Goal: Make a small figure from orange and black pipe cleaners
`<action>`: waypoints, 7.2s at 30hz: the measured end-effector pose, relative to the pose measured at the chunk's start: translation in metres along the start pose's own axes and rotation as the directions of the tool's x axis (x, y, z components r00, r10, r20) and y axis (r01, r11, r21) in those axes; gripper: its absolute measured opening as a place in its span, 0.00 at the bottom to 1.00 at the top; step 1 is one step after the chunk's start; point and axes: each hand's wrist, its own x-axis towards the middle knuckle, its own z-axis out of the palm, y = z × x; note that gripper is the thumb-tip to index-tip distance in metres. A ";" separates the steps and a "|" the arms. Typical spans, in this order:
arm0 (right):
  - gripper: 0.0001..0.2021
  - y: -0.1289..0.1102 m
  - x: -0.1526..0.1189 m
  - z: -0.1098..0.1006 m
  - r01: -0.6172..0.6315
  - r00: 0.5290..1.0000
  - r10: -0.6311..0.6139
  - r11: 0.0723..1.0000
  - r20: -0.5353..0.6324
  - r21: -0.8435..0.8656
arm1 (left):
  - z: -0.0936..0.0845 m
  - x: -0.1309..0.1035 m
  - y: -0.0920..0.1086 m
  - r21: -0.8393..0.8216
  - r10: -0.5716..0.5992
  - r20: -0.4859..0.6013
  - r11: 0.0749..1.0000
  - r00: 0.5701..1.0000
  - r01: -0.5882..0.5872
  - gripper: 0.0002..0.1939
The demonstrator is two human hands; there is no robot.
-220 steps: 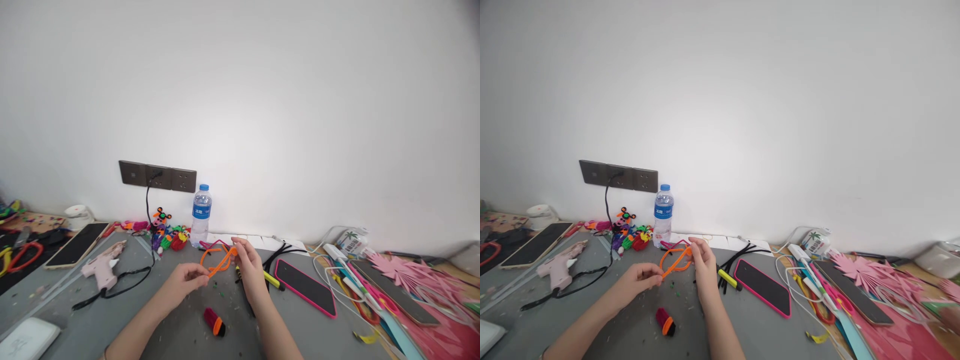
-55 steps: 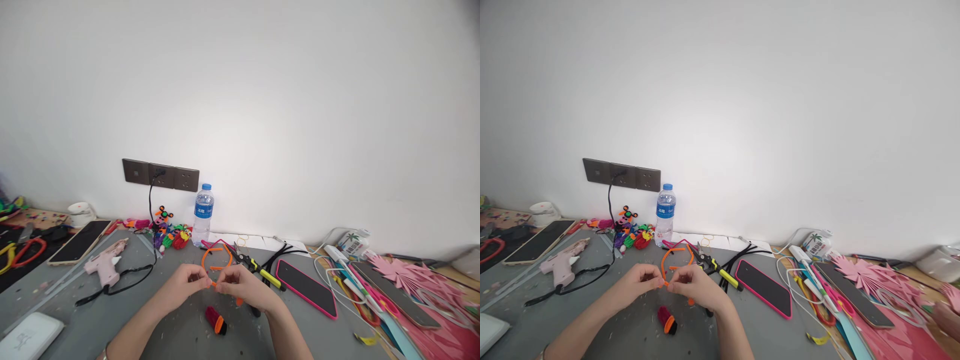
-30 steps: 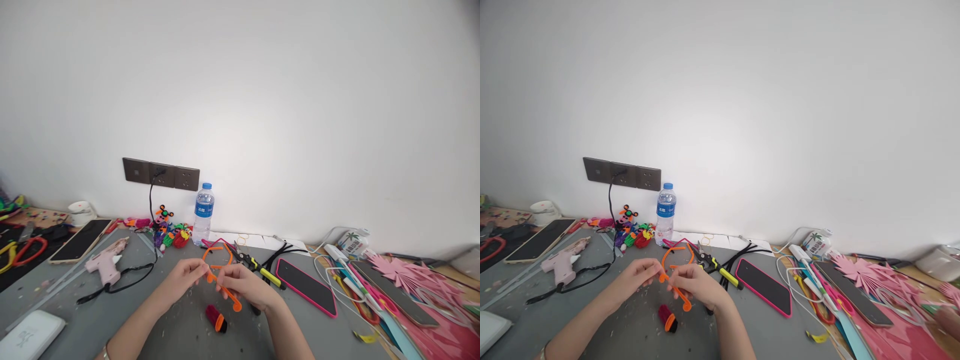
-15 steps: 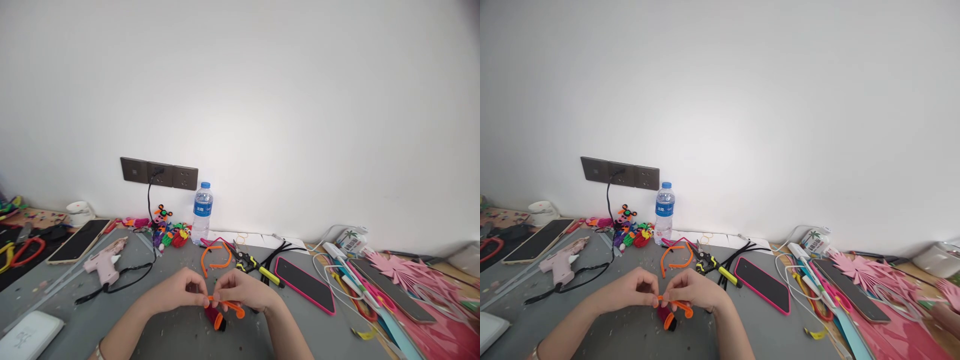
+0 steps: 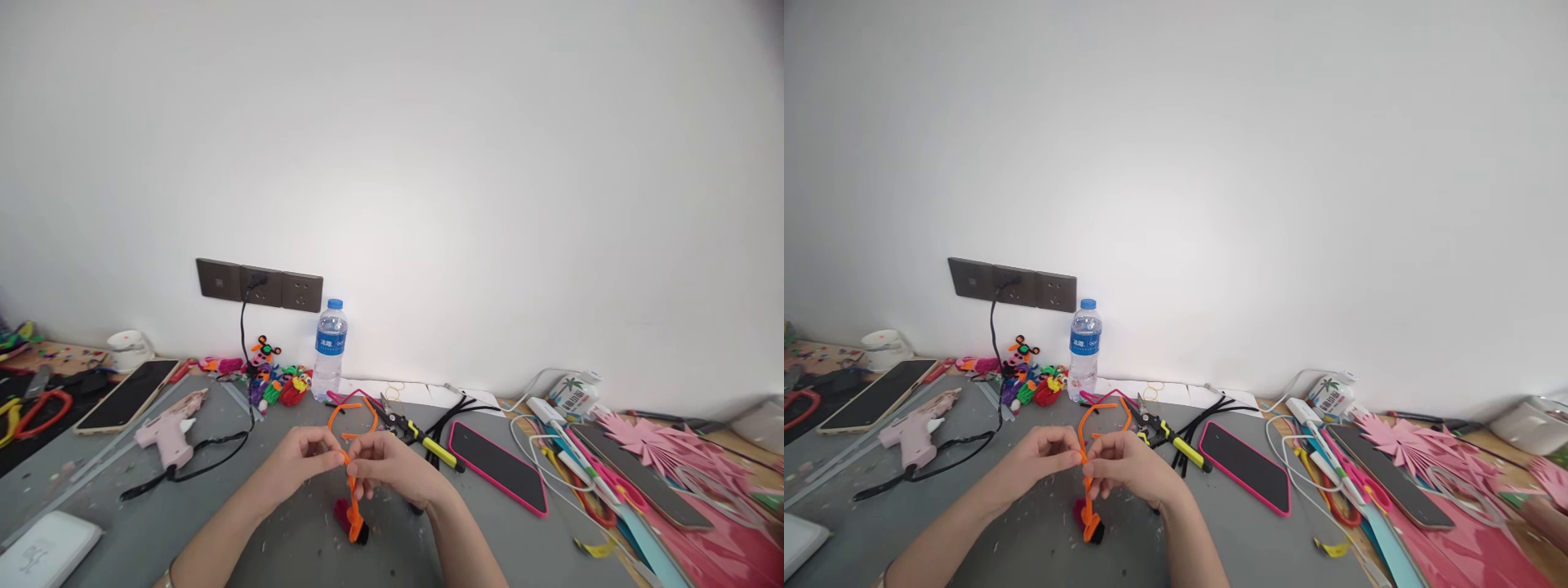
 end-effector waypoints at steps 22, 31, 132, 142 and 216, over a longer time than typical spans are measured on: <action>0.11 0.001 0.004 0.003 0.039 0.987 -0.061 0.989 -0.146 -0.146 | -0.006 0.001 -0.003 0.142 -0.067 0.052 0.988 0.996 0.059 0.18; 0.10 0.006 0.002 0.002 0.113 0.985 -0.146 0.952 -0.097 -0.284 | -0.006 -0.004 0.002 0.175 -0.124 0.163 0.980 0.979 0.095 0.13; 0.16 0.001 0.016 0.003 0.380 0.812 -0.373 0.922 -0.449 -0.077 | -0.006 0.003 -0.002 -0.017 -0.054 -0.198 0.999 0.979 0.052 0.17; 0.13 -0.007 0.004 -0.004 0.273 0.874 -0.314 0.948 -0.371 -0.161 | -0.005 -0.004 0.012 0.131 -0.036 -0.078 0.990 0.996 0.046 0.18; 0.05 -0.003 -0.007 -0.009 0.119 0.935 -0.246 0.897 -0.257 -0.425 | -0.004 -0.001 0.003 0.401 0.077 -0.107 0.916 0.991 -0.028 0.05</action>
